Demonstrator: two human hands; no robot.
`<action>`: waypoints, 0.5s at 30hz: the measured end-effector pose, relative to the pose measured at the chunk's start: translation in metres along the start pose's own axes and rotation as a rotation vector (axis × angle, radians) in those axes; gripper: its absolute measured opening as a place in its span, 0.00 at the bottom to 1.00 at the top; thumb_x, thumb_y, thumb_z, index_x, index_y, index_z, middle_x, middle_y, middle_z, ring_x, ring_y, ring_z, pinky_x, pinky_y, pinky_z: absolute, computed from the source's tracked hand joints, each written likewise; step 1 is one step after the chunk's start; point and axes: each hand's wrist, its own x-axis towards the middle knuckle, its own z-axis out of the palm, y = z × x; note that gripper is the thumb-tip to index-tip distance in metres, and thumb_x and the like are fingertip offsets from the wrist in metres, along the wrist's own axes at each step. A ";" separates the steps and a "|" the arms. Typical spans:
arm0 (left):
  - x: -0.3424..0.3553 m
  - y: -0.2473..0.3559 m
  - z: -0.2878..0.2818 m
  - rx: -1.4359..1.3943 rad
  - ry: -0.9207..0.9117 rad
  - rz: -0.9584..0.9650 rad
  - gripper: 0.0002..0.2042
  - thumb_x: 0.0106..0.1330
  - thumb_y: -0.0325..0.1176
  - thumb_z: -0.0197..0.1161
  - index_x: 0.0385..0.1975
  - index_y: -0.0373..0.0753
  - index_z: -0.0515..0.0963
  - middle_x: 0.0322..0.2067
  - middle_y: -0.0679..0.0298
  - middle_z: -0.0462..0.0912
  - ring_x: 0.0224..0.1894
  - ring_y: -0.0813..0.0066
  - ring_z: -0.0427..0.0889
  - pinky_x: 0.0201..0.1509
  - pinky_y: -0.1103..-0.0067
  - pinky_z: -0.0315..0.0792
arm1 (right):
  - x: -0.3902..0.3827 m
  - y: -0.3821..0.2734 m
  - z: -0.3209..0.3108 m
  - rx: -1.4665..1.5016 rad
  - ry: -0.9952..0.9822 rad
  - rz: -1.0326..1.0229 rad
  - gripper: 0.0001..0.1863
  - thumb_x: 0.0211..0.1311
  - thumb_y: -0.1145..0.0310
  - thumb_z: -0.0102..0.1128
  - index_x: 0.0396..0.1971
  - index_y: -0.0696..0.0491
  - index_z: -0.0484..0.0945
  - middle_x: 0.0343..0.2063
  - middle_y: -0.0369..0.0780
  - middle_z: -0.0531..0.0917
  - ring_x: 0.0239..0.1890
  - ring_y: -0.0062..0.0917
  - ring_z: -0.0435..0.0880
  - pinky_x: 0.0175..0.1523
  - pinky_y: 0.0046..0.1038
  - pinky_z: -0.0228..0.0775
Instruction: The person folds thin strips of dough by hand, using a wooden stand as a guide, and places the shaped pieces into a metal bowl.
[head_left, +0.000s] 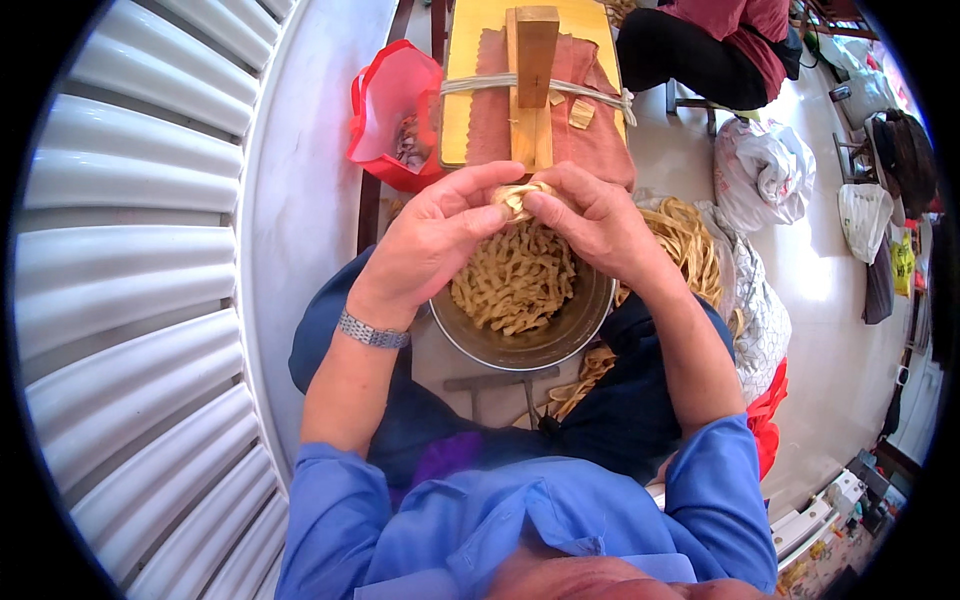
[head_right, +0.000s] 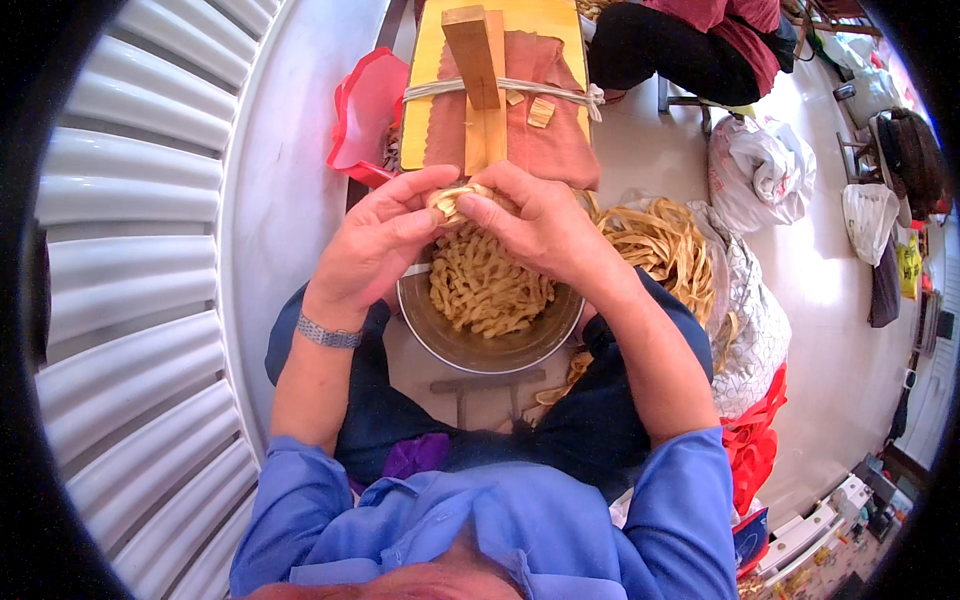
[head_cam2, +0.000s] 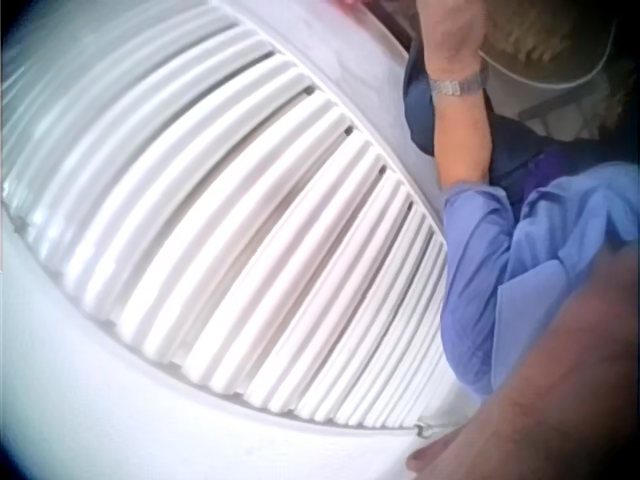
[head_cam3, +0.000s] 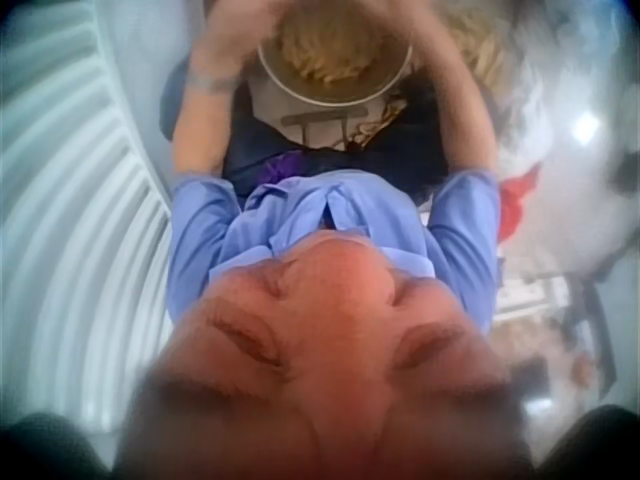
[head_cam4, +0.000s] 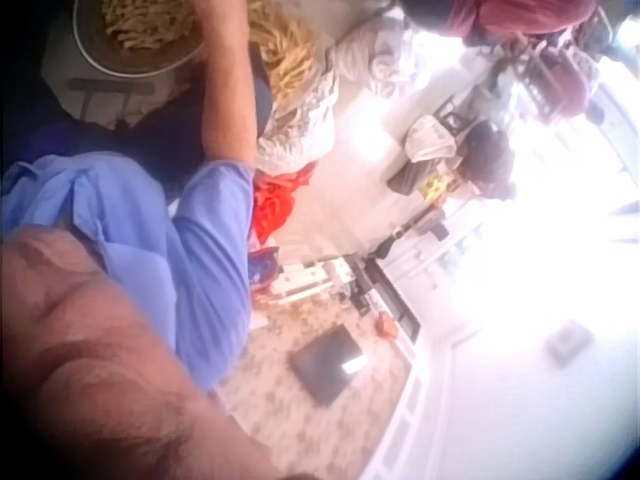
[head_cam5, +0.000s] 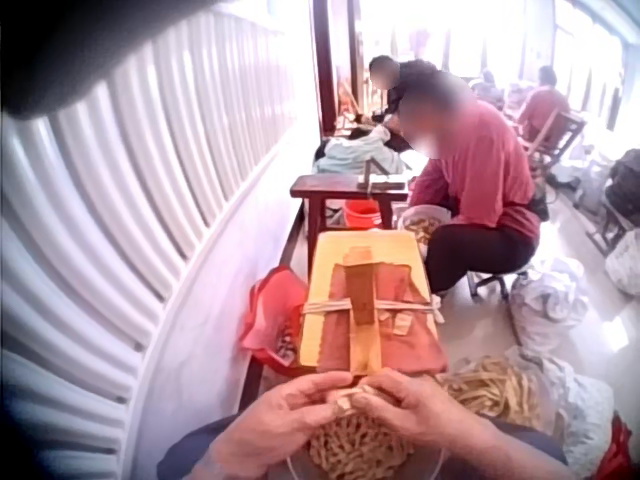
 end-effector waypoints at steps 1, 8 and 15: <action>-0.001 0.000 -0.001 0.010 -0.029 0.019 0.23 0.73 0.26 0.59 0.66 0.32 0.68 0.55 0.61 0.79 0.56 0.78 0.77 0.62 0.78 0.71 | -0.001 0.004 0.000 0.012 0.004 -0.004 0.17 0.72 0.56 0.61 0.47 0.56 0.80 0.33 0.42 0.84 0.38 0.24 0.82 0.46 0.28 0.74; 0.009 -0.024 0.004 0.522 0.167 0.143 0.18 0.75 0.27 0.55 0.64 0.35 0.72 0.54 0.63 0.78 0.55 0.77 0.76 0.62 0.80 0.69 | 0.001 0.011 0.004 0.297 -0.084 0.205 0.18 0.76 0.55 0.55 0.48 0.57 0.78 0.31 0.32 0.79 0.33 0.20 0.78 0.41 0.26 0.73; 0.001 -0.040 0.016 0.628 0.180 0.249 0.22 0.80 0.41 0.50 0.64 0.31 0.70 0.58 0.58 0.76 0.61 0.72 0.74 0.66 0.77 0.66 | -0.001 -0.002 0.012 0.385 -0.176 0.285 0.19 0.80 0.53 0.47 0.49 0.56 0.74 0.27 0.31 0.73 0.30 0.16 0.72 0.37 0.23 0.69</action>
